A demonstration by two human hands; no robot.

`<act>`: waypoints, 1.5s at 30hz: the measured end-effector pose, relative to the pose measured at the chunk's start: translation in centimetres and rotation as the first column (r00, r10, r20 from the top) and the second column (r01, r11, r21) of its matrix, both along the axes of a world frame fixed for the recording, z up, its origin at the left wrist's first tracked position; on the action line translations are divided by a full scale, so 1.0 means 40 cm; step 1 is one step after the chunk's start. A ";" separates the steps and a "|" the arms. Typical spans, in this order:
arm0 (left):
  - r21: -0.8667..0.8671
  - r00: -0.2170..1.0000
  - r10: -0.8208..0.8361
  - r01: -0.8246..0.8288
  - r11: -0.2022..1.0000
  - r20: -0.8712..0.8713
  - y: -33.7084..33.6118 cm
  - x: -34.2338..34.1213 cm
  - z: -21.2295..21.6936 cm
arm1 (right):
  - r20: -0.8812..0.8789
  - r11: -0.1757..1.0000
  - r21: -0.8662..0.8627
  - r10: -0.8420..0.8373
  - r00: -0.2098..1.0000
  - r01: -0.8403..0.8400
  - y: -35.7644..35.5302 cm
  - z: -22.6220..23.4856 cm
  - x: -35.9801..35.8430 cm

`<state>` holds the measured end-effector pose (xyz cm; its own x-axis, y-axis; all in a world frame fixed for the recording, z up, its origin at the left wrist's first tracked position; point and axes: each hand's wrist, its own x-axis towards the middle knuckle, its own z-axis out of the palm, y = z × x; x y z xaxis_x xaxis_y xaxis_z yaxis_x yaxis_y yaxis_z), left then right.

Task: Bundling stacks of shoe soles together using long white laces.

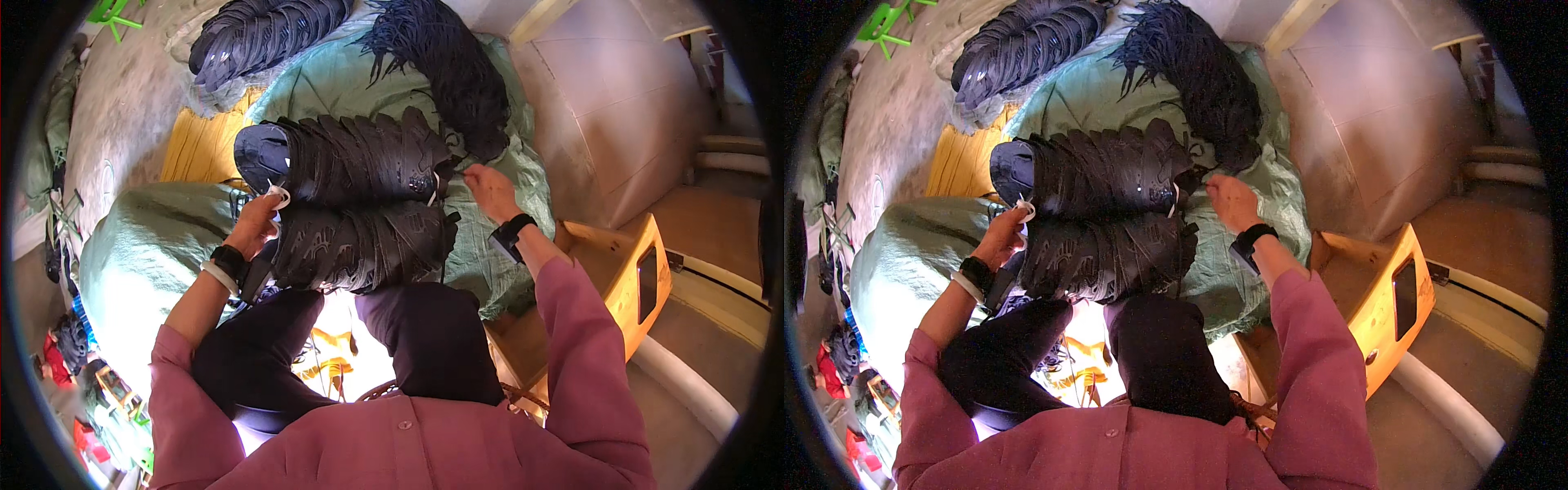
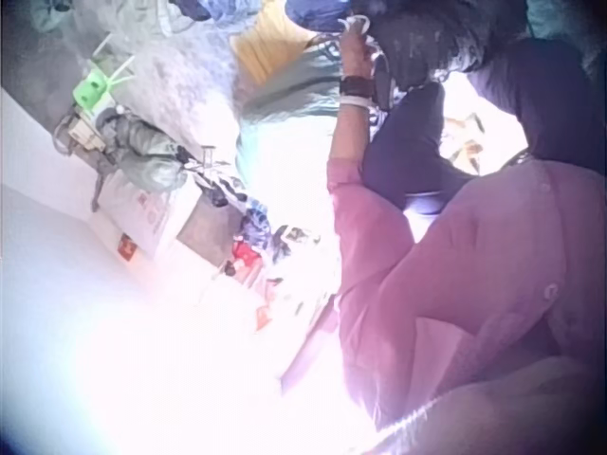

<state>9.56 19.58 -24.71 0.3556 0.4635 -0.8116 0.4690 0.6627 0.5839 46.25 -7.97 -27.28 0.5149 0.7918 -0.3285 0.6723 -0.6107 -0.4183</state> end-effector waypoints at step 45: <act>0.876 0.632 -0.685 0.482 -0.019 -0.362 -0.062 0.257 0.075 | 0.118 0.990 0.023 0.134 0.984 -0.138 -0.023 -0.053 0.014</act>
